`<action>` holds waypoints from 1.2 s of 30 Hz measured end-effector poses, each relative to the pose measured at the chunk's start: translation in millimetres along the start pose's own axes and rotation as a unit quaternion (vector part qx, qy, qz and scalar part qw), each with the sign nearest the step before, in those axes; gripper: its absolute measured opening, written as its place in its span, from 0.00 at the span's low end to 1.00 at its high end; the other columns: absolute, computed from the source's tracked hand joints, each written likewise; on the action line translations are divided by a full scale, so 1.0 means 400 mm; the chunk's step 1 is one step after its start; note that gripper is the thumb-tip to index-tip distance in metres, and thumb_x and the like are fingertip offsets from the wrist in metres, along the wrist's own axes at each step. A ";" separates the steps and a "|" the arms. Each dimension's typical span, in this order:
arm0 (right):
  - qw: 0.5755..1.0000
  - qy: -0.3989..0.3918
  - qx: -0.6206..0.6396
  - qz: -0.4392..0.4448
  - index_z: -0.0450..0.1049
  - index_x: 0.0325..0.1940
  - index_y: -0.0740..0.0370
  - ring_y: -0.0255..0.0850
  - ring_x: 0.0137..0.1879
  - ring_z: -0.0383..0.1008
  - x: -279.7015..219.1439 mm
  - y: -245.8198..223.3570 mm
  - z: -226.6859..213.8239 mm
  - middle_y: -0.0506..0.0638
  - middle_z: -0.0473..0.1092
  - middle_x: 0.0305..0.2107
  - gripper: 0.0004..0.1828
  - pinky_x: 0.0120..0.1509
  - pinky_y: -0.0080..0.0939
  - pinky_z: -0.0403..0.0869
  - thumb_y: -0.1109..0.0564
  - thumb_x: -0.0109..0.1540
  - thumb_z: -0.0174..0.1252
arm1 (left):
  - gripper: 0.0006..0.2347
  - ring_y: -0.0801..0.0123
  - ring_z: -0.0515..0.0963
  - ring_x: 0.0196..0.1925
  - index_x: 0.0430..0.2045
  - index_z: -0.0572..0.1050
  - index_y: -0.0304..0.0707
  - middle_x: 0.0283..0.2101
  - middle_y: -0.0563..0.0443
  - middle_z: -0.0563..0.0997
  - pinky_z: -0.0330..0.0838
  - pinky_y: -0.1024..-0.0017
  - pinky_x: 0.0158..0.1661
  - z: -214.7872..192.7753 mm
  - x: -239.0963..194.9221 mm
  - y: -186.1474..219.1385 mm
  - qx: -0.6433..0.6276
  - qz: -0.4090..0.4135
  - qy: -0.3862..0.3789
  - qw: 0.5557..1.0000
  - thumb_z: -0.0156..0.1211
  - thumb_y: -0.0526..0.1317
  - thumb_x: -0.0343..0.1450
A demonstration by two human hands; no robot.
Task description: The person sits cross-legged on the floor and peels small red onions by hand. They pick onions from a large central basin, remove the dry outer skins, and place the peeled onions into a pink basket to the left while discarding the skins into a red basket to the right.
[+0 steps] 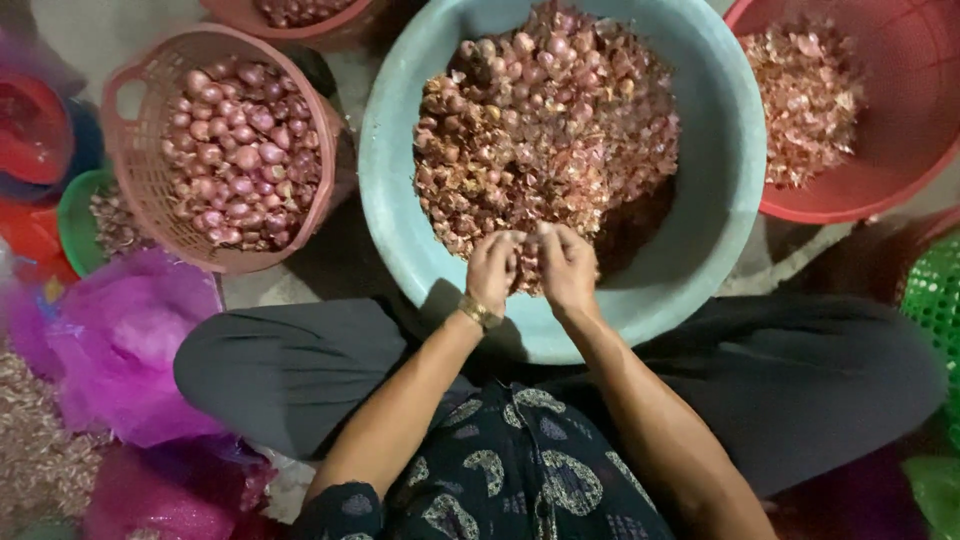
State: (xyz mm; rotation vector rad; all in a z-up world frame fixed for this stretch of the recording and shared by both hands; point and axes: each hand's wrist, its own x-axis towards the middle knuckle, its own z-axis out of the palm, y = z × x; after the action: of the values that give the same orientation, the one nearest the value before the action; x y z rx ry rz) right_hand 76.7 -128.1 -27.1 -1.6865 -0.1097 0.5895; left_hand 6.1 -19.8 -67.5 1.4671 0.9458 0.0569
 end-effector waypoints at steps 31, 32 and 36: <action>0.993 -0.062 -0.052 0.090 0.79 0.55 0.61 0.60 0.56 0.77 0.030 0.002 -0.001 0.66 0.75 0.46 0.19 0.57 0.56 0.76 0.51 0.62 0.65 | 0.10 0.38 0.80 0.45 0.49 0.69 0.40 0.50 0.31 0.72 0.77 0.41 0.38 -0.237 0.401 0.193 0.600 0.052 -0.052 0.797 0.44 0.40 0.77; 0.993 -0.061 -0.037 0.092 0.79 0.56 0.61 0.58 0.55 0.78 0.027 -0.008 -0.001 0.65 0.76 0.45 0.19 0.58 0.54 0.76 0.51 0.63 0.64 | 0.11 0.34 0.81 0.48 0.49 0.67 0.44 0.45 0.33 0.80 0.75 0.40 0.47 -0.243 0.384 0.211 0.502 0.019 -0.064 0.862 0.40 0.44 0.77; 0.996 -0.058 0.038 0.049 0.75 0.58 0.65 0.55 0.56 0.75 0.013 -0.068 0.016 0.68 0.74 0.45 0.20 0.60 0.55 0.75 0.54 0.64 0.63 | 0.12 0.58 0.81 0.29 0.34 0.71 0.44 0.25 0.49 0.77 0.75 0.66 0.31 -0.189 0.270 0.136 0.204 0.081 -0.064 0.974 0.41 0.47 0.77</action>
State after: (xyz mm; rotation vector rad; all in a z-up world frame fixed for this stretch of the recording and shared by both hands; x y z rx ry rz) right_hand 85.4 -114.6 -3.6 -1.5897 -0.0874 0.7566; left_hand 61.1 111.5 -62.5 1.9026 0.7581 -0.1185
